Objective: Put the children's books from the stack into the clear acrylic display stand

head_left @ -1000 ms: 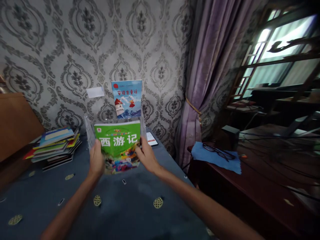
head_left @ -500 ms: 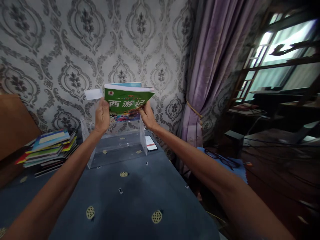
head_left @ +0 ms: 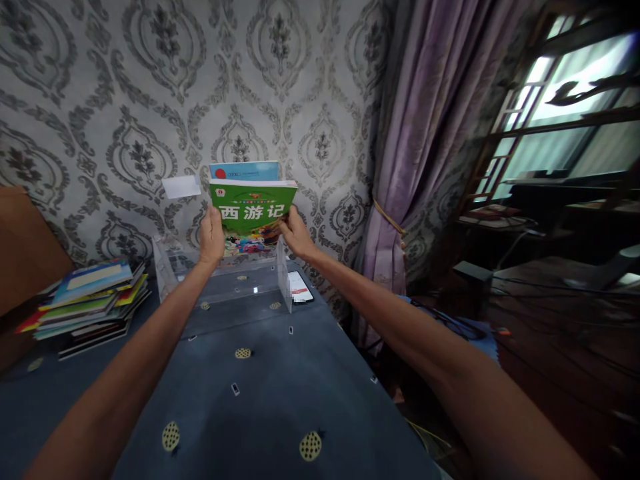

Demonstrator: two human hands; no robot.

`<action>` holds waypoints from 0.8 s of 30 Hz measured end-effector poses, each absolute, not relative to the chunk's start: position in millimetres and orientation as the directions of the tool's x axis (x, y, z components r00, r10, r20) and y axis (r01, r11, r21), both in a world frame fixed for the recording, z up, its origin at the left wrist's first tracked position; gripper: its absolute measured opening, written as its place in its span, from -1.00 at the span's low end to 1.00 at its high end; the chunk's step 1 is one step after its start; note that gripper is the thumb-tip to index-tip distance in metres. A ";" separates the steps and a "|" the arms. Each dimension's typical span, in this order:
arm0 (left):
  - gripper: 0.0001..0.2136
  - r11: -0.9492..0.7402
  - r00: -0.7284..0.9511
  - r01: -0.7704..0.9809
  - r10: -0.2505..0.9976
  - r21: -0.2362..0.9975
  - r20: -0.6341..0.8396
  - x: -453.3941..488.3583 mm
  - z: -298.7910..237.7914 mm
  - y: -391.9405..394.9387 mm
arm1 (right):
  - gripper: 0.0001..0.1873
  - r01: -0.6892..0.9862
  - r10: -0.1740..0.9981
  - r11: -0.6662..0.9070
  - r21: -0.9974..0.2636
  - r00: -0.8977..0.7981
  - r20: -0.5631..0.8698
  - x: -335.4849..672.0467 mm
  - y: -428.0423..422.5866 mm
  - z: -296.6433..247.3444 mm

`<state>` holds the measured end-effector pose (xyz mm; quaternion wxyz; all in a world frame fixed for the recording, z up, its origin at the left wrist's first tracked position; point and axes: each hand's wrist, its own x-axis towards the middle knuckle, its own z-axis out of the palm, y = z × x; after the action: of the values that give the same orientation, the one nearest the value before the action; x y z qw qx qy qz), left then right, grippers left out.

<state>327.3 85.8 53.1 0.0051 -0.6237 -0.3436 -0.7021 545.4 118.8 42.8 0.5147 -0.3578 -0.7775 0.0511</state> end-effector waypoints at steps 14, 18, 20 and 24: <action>-0.69 -0.131 -0.252 0.884 0.674 0.448 0.694 323.6 42.0 77.8 | -0.56 0.580 0.619 0.692 -0.429 -0.172 0.766 547.8 149.6 26.3; -0.69 -0.050 -0.240 0.907 0.752 0.417 0.613 329.1 45.4 72.0 | -0.55 0.600 0.672 0.650 -0.466 -0.169 0.721 545.2 149.0 25.4; -0.70 -0.037 -0.235 0.912 0.769 0.408 0.595 330.8 46.4 71.3 | -0.57 0.616 0.685 0.629 -0.475 -0.150 0.713 542.4 149.9 27.6; -0.72 -0.037 -0.234 0.915 0.762 0.401 0.603 332.0 49.1 72.1 | -0.62 0.637 0.688 0.605 -0.477 -0.119 0.716 537.0 152.9 34.6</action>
<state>332.0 72.1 49.1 0.1002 -0.6108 -0.6868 -0.3812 537.0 152.9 34.6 0.4940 -0.4435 -0.7474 0.0258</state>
